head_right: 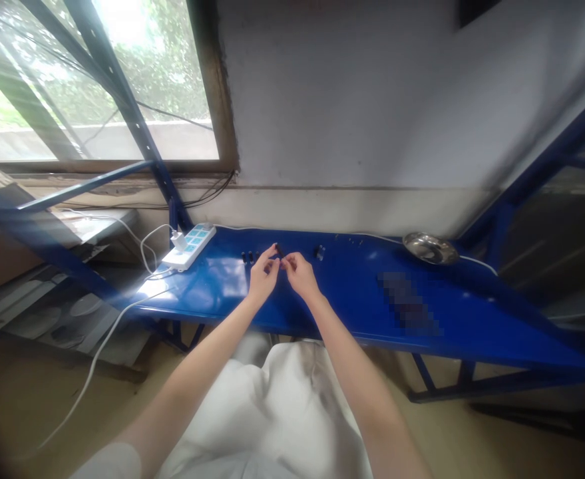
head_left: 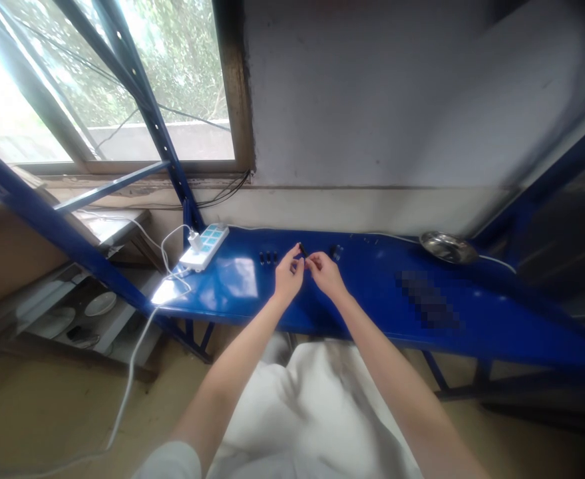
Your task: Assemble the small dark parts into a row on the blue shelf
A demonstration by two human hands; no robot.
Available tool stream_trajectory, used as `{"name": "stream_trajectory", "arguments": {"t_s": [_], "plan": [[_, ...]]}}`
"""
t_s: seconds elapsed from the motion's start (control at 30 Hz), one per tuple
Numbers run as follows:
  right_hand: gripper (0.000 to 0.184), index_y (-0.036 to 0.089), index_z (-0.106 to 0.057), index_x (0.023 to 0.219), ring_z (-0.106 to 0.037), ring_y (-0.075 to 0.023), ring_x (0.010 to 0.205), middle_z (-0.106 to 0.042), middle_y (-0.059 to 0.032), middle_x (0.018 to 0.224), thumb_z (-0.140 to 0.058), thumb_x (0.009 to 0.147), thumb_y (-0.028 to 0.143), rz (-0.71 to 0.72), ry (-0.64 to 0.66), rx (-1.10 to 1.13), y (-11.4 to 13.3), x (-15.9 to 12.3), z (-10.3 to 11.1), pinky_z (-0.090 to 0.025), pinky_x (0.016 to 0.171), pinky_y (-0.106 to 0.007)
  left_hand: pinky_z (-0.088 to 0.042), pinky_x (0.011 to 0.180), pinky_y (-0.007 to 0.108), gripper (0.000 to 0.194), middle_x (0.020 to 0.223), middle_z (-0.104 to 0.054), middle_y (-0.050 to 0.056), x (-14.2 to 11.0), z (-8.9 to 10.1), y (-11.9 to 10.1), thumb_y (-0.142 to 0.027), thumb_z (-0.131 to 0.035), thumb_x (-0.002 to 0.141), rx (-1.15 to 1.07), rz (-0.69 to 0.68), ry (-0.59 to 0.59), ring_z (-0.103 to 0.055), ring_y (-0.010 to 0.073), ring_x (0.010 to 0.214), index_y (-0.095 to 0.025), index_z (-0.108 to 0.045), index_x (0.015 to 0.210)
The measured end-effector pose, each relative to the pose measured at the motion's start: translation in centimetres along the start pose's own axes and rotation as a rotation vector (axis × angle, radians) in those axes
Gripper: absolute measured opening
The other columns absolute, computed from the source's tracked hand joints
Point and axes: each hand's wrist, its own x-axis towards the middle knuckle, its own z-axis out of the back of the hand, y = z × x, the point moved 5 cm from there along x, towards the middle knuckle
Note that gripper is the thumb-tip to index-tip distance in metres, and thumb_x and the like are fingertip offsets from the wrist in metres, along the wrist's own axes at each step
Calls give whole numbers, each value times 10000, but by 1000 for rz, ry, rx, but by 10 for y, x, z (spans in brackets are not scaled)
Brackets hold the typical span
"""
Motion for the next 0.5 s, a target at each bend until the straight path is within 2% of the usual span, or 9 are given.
{"name": "stream_trajectory", "arguments": {"t_s": [0.17, 0.3, 0.5], "plan": [[229, 185, -526, 788, -571, -147, 636, -626, -31, 727, -521, 763, 413, -46, 45, 26, -3, 6, -7, -448, 603, -277, -486, 760, 296, 344, 1148, -593, 101, 0, 3, -4, -228, -446, 857, 62, -108, 40, -593, 154, 889, -199, -547, 1185], [171, 176, -544, 756, -555, -136, 625, -614, -18, 703, -554, 735, 345, -43, 82, -57, -7, 17, -16, -430, 599, -261, -462, 854, 328, 304, 1085, -612, 82, 1, 11, 0, -171, -402, 861, 110, -150, 0, -562, 164, 1002, -203, -608, 1082], [93, 165, -571, 714, -554, -131, 625, -625, -27, 705, -554, 732, 254, -49, 183, -232, -10, 32, -35, -412, 588, -241, -455, 858, 325, 270, 939, -626, 63, -2, 21, 17, -106, -399, 821, 156, -141, -29, -585, 148, 910, -187, -657, 818]]}}
